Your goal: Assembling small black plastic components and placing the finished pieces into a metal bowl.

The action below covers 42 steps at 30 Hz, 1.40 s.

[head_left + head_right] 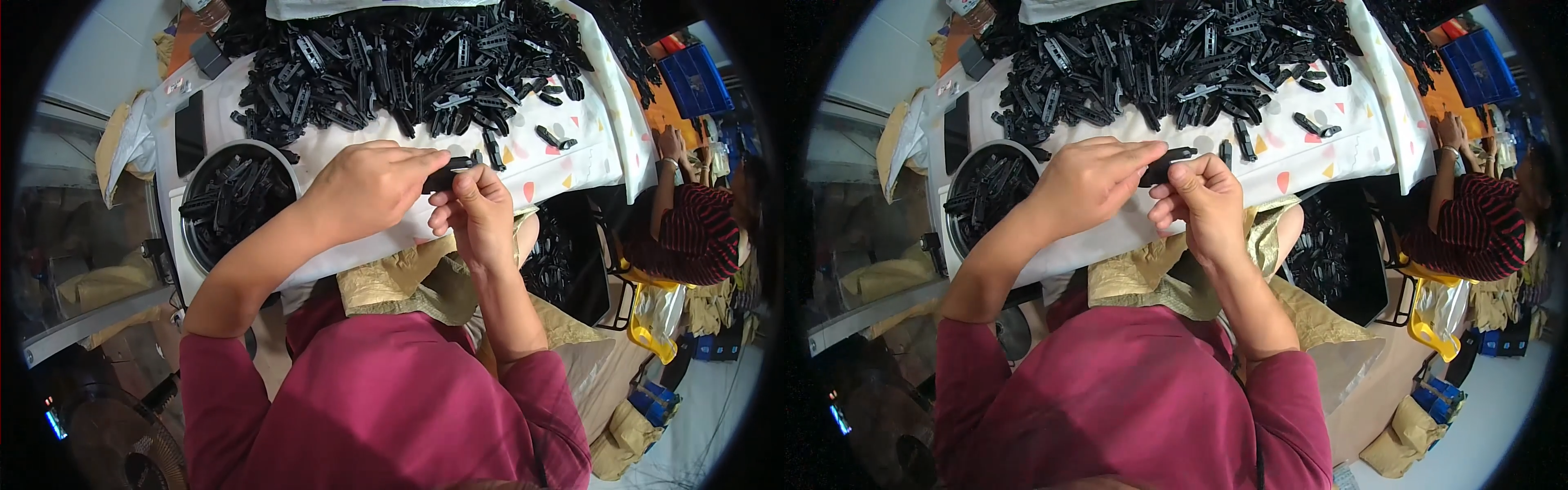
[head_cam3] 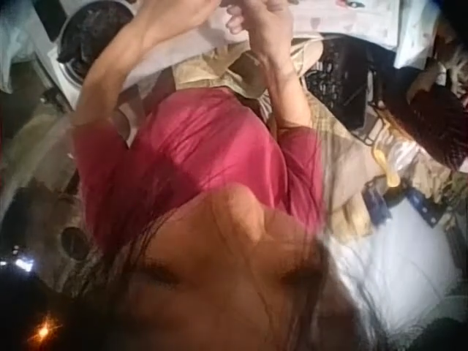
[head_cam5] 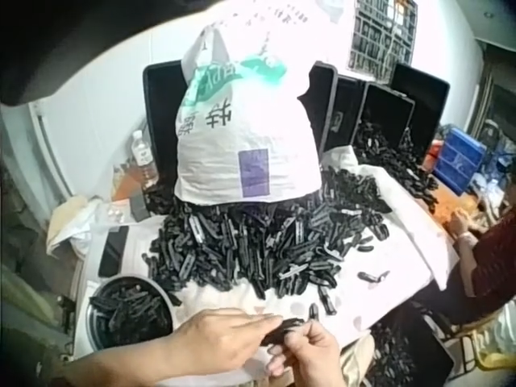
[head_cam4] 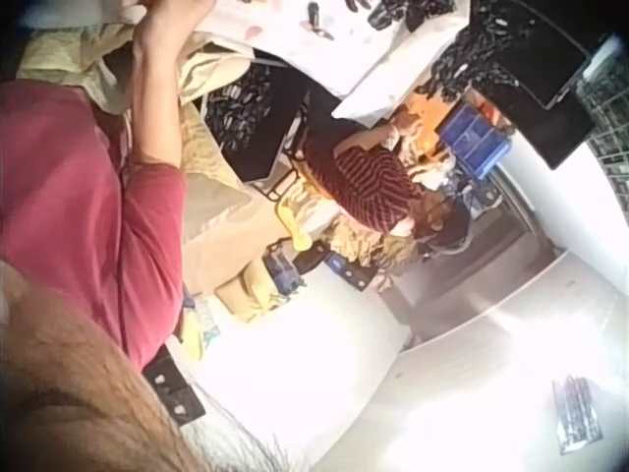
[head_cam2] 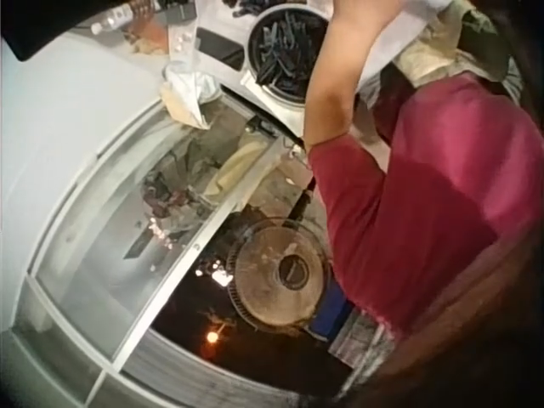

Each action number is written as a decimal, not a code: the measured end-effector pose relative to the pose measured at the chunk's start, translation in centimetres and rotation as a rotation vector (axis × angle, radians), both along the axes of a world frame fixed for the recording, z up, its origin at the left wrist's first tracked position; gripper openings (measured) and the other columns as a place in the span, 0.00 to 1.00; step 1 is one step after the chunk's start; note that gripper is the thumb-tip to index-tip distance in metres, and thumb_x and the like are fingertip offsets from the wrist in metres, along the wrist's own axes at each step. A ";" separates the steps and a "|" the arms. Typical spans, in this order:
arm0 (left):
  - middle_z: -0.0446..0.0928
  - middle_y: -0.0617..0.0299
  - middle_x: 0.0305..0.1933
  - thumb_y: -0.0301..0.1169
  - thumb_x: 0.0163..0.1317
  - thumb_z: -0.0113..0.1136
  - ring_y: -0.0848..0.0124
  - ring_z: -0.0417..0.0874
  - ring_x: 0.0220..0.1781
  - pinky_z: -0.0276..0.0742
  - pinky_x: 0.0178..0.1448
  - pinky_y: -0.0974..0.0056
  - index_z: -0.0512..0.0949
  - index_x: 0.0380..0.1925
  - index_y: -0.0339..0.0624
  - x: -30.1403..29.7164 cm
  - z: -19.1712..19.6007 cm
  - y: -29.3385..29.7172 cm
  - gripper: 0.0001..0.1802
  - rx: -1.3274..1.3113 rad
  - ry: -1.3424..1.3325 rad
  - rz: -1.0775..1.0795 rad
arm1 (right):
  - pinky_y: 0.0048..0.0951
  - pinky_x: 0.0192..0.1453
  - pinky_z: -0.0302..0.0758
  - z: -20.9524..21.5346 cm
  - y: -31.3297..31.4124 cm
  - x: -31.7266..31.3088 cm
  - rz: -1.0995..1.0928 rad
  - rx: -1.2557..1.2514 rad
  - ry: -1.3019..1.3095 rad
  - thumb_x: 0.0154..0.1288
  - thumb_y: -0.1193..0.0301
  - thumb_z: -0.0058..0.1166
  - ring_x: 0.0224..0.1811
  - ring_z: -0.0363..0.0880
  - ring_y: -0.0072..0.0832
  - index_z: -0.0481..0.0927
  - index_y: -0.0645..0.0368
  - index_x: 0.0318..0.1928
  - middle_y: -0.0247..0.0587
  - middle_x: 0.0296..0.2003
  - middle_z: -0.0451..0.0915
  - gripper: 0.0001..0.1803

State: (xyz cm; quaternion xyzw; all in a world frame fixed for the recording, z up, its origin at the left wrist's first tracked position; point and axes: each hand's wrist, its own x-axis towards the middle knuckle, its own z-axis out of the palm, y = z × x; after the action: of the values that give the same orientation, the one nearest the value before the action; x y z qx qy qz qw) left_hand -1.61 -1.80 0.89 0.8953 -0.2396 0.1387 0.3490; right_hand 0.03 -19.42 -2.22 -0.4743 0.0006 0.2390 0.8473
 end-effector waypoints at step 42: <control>0.78 0.50 0.27 0.44 0.52 0.59 0.54 0.79 0.32 0.74 0.37 0.56 0.78 0.29 0.43 8.5 -6.9 -6.6 0.16 0.081 0.563 0.297 | 0.38 0.39 0.73 -4.4 -7.6 7.5 0.010 -1.417 -0.531 0.53 0.68 0.54 0.35 0.77 0.47 0.79 0.63 0.32 0.54 0.30 0.78 0.10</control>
State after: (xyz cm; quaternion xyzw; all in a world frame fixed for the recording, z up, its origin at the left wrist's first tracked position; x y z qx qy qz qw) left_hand 6.85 -8.43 -6.01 0.9368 -0.0057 -0.0746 0.3418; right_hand 7.49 -27.03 -6.66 -0.9470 -0.0522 0.0632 0.3105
